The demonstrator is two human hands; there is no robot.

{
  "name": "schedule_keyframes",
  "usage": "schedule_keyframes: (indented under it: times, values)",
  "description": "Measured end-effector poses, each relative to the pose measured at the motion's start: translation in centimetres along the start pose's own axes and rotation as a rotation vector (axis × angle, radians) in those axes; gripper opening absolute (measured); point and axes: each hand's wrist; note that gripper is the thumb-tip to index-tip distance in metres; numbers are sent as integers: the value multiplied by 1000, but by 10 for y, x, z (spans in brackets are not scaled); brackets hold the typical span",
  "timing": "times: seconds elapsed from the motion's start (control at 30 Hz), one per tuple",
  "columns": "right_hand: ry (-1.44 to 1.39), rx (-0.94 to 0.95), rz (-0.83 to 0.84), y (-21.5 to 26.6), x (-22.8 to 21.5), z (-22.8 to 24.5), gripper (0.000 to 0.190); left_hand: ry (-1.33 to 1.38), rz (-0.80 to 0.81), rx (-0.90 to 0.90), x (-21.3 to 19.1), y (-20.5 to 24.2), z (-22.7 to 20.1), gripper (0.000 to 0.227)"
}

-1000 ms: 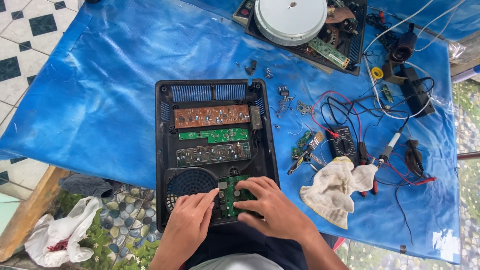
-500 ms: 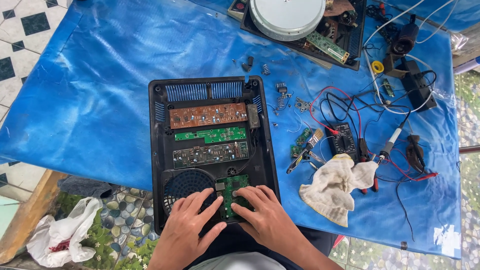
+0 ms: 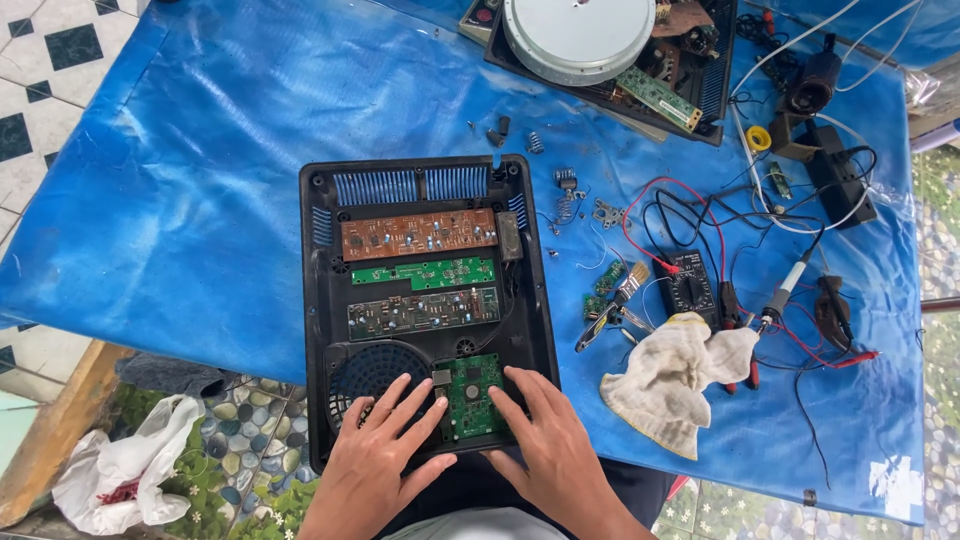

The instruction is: Placing and aligning electronic circuit boards into the housing of an induction cooktop during repair or assembly.

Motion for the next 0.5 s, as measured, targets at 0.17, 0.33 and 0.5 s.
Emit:
schedule_keyframes:
  times: [0.17,0.33,0.5]
  values:
    - [171,93,85,5,14,2,71,-4,-25,4,3,1,0,64]
    - [97,94,90,4,11,0,66,-30,-44,0,4,1,-3,63]
    - [38,90,52,6,9,-1,62,-40,-81,17,11,3,-1,63]
Point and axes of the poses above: each hand's wrist, its own y-axis away from the middle knuckle, its own x-axis out of the palm, z = x × y, and after that the axes turned 3 degrees about x, right-handed
